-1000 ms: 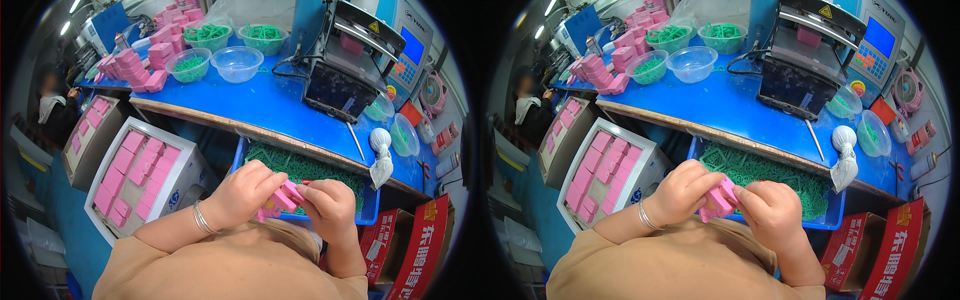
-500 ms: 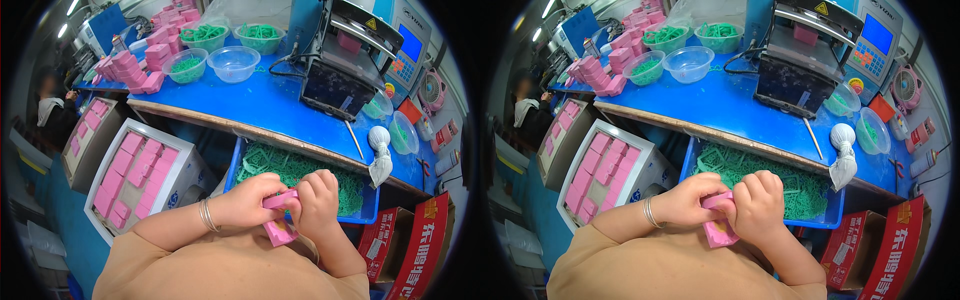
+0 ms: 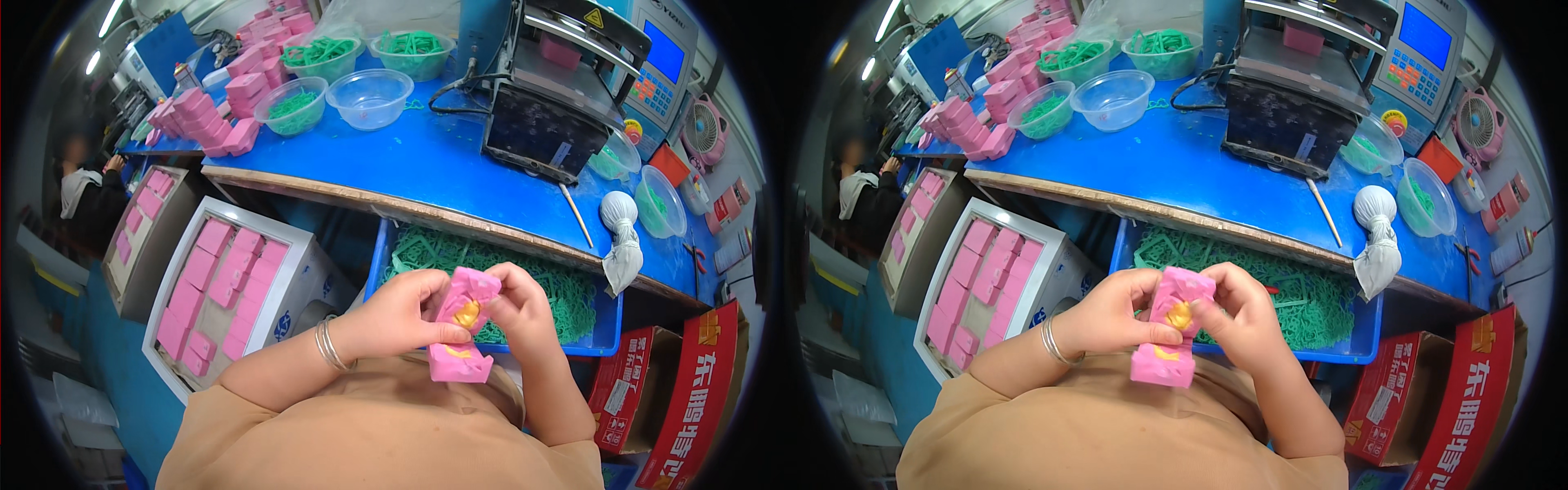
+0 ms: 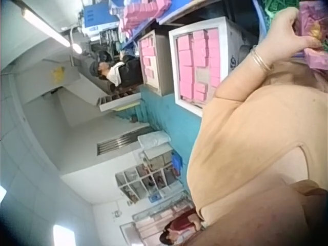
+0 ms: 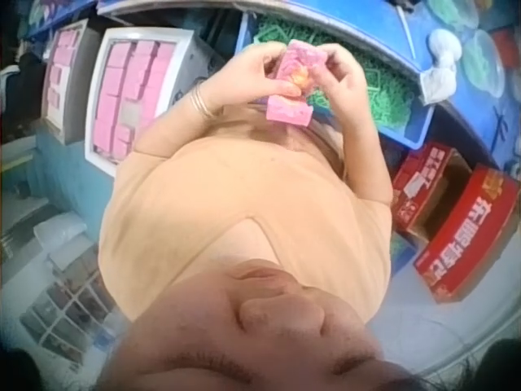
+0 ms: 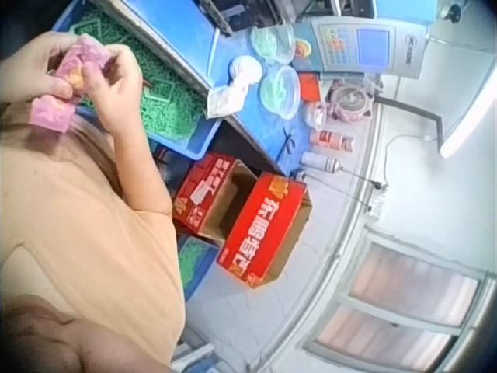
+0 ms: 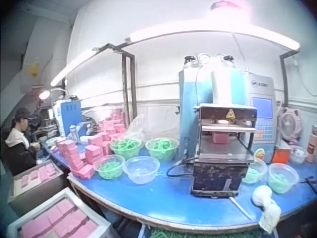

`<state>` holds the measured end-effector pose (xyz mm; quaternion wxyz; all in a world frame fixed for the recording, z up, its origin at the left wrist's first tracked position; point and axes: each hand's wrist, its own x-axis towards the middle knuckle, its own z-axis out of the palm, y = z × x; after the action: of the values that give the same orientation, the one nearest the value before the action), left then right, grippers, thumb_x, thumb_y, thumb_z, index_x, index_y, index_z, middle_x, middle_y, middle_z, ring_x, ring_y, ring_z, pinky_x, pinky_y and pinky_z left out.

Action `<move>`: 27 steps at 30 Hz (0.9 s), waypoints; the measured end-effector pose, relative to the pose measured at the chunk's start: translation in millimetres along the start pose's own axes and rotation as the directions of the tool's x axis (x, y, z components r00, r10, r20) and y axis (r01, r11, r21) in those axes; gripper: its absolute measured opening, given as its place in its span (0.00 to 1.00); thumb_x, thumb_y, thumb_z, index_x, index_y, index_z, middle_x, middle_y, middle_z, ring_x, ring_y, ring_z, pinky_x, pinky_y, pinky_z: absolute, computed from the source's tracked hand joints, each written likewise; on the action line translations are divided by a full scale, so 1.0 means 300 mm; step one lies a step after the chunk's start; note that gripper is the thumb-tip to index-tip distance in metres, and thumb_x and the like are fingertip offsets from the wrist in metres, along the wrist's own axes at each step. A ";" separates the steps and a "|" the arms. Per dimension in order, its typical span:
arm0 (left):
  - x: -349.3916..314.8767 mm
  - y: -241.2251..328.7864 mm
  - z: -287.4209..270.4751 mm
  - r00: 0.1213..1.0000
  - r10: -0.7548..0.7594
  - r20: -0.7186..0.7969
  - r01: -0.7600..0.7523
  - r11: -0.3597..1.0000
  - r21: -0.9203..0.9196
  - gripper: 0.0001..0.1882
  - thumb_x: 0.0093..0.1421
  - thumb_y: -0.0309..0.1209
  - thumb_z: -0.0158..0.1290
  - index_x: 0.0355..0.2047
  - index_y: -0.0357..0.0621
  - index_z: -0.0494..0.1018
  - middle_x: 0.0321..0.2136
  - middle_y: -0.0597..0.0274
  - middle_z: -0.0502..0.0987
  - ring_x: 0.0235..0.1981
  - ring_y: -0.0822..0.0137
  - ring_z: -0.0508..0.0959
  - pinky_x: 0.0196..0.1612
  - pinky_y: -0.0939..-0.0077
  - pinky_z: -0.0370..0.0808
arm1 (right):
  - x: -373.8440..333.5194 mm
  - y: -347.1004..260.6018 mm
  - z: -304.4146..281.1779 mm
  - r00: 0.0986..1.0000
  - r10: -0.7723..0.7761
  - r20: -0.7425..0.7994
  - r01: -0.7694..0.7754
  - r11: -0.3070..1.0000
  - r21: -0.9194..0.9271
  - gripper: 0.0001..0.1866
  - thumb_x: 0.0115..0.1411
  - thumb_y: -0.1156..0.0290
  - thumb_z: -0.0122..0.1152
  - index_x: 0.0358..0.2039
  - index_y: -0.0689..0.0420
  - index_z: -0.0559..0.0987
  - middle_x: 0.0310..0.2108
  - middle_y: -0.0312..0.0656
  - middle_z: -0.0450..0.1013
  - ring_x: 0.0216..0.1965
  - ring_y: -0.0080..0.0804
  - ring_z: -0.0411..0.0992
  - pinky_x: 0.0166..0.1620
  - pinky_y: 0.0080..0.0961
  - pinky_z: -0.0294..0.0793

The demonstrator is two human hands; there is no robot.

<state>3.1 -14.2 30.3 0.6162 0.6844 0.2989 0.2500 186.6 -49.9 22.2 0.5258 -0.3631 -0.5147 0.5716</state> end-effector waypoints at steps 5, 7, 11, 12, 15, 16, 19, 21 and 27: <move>-0.008 -0.007 -0.006 0.965 0.254 -0.068 -0.231 0.943 0.240 0.13 0.48 0.30 0.61 0.27 0.39 0.68 0.21 0.64 0.66 0.24 0.71 0.65 0.27 0.77 0.64 | -0.034 0.000 0.010 0.996 -0.078 -0.032 0.075 0.992 -0.099 0.10 0.53 0.70 0.60 0.31 0.62 0.71 0.31 0.37 0.69 0.34 0.20 0.67 0.38 0.19 0.67; -0.016 0.012 0.000 0.949 0.302 -0.086 -0.271 0.926 0.264 0.11 0.49 0.29 0.60 0.28 0.39 0.69 0.21 0.64 0.66 0.24 0.70 0.65 0.28 0.77 0.64 | -0.041 -0.016 0.010 0.959 -0.280 0.039 0.257 0.806 -0.534 0.09 0.53 0.72 0.60 0.31 0.62 0.72 0.32 0.37 0.69 0.33 0.21 0.67 0.38 0.20 0.67; -0.019 0.011 0.012 0.869 0.450 -0.206 -0.410 0.888 0.208 0.09 0.51 0.29 0.57 0.30 0.38 0.70 0.24 0.63 0.67 0.26 0.69 0.65 0.30 0.77 0.64 | -0.054 -0.015 0.072 0.999 -0.024 -0.023 0.027 0.993 0.117 0.15 0.52 0.73 0.63 0.39 0.62 0.70 0.36 0.39 0.70 0.41 0.24 0.69 0.44 0.24 0.69; -0.017 0.006 0.013 0.867 0.442 -0.228 -0.401 0.893 0.205 0.10 0.52 0.29 0.56 0.32 0.38 0.70 0.26 0.62 0.68 0.28 0.69 0.67 0.32 0.77 0.65 | -0.054 -0.019 0.075 0.990 0.099 0.097 -0.125 0.942 0.311 0.19 0.52 0.75 0.62 0.43 0.63 0.69 0.38 0.40 0.71 0.43 0.24 0.69 0.47 0.25 0.70; -0.014 -0.001 0.019 0.881 0.440 -0.174 -0.391 0.885 0.253 0.13 0.52 0.26 0.56 0.37 0.37 0.69 0.32 0.59 0.70 0.33 0.69 0.70 0.39 0.76 0.67 | -0.050 0.006 0.060 0.980 0.187 0.074 -0.193 0.977 0.087 0.18 0.52 0.76 0.61 0.44 0.64 0.69 0.39 0.39 0.71 0.41 0.23 0.69 0.44 0.22 0.71; -0.021 0.011 0.016 0.900 0.403 -0.166 -0.346 0.891 0.294 0.14 0.52 0.27 0.57 0.38 0.36 0.68 0.32 0.61 0.71 0.34 0.71 0.70 0.40 0.77 0.68 | -0.052 0.005 0.057 0.978 0.202 0.057 -0.205 0.978 0.039 0.16 0.53 0.77 0.60 0.42 0.65 0.71 0.37 0.39 0.72 0.38 0.22 0.71 0.41 0.20 0.72; -0.020 0.007 -0.008 0.978 0.168 -0.125 -0.153 0.981 0.120 0.15 0.53 0.28 0.56 0.39 0.36 0.68 0.32 0.63 0.72 0.35 0.74 0.71 0.39 0.79 0.69 | -0.056 -0.014 0.066 0.979 0.184 0.083 -0.176 0.980 -0.087 0.12 0.53 0.77 0.60 0.39 0.64 0.73 0.33 0.38 0.74 0.35 0.21 0.72 0.38 0.20 0.73; -0.016 0.012 -0.001 0.990 0.066 -0.122 -0.075 0.995 -0.068 0.14 0.54 0.29 0.56 0.38 0.37 0.68 0.33 0.65 0.73 0.35 0.76 0.72 0.39 0.80 0.70 | -0.055 -0.010 0.067 0.982 0.165 0.094 -0.145 0.971 -0.192 0.10 0.54 0.77 0.59 0.37 0.64 0.74 0.31 0.38 0.74 0.32 0.19 0.72 0.35 0.18 0.73; -0.016 0.023 0.001 0.989 -0.123 -0.086 0.069 0.884 -0.462 0.12 0.55 0.33 0.56 0.34 0.38 0.69 0.28 0.67 0.73 0.29 0.81 0.71 0.32 0.84 0.70 | -0.057 -0.017 0.070 0.969 0.215 0.123 -0.181 0.953 -0.241 0.10 0.54 0.75 0.59 0.37 0.63 0.74 0.28 0.36 0.74 0.28 0.17 0.71 0.28 0.17 0.72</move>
<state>0.7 -18.4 37.4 0.7538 0.4889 0.2995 0.3209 170.9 -71.2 29.2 0.3807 -0.4275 -0.5755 0.5840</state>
